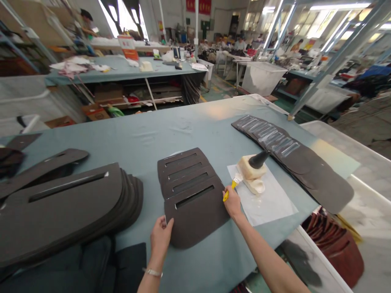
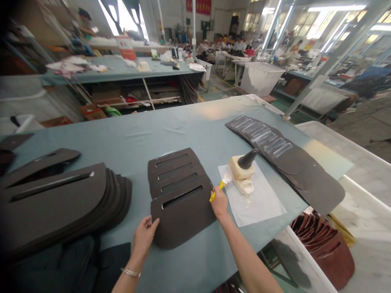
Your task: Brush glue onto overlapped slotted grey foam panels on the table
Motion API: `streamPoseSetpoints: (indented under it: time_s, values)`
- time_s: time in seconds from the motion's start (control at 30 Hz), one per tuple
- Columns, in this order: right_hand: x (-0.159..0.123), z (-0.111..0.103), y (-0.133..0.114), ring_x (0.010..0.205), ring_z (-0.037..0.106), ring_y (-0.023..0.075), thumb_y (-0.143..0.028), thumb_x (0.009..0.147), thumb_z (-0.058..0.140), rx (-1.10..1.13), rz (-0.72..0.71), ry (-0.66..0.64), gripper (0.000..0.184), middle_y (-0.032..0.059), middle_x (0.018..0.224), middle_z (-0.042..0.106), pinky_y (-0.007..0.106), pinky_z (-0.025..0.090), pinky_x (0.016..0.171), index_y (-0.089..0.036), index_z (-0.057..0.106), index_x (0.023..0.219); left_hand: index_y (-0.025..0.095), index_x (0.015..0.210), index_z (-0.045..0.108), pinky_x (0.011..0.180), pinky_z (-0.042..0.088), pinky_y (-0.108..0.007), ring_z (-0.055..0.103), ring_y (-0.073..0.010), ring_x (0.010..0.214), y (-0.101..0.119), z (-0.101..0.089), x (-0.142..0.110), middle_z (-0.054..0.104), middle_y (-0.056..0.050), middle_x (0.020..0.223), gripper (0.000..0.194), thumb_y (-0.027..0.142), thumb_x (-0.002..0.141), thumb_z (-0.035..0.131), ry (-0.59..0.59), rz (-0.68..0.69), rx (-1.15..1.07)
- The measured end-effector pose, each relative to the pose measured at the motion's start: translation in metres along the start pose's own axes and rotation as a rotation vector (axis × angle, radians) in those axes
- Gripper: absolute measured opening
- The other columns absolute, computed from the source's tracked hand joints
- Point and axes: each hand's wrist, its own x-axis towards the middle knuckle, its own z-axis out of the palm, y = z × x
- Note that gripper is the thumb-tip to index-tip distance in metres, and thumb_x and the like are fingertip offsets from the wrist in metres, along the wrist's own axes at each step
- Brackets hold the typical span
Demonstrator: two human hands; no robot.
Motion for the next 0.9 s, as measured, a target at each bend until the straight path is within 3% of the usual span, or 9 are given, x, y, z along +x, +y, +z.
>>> streamPoseSetpoints:
  time_s: [0.2,0.9]
  values:
    - [0.005,0.008,0.004,0.063,0.051,0.0133,-0.023,0.087,0.047,-0.054,0.036,-0.053,0.006,0.0015,0.073,0.056,0.023,0.027,0.057,-0.019,0.051,0.087,0.02,0.096,0.055,0.072,0.045,-0.035,0.066,-0.0245,0.075,0.003,0.002,0.006,0.07,-0.005,0.079,0.044,0.05,0.065,0.063,0.085,-0.031,0.138]
    - [0.018,0.017,0.024,0.061,0.052,0.0167,-0.033,0.084,0.043,0.093,0.024,-0.127,0.013,0.0023,0.07,0.055,0.025,0.031,0.057,-0.021,0.047,0.084,0.019,0.092,0.056,0.071,0.043,-0.03,0.065,-0.0194,0.073,0.0,0.001,0.015,0.07,-0.004,0.076,0.031,0.041,0.07,0.06,0.099,-0.014,0.211]
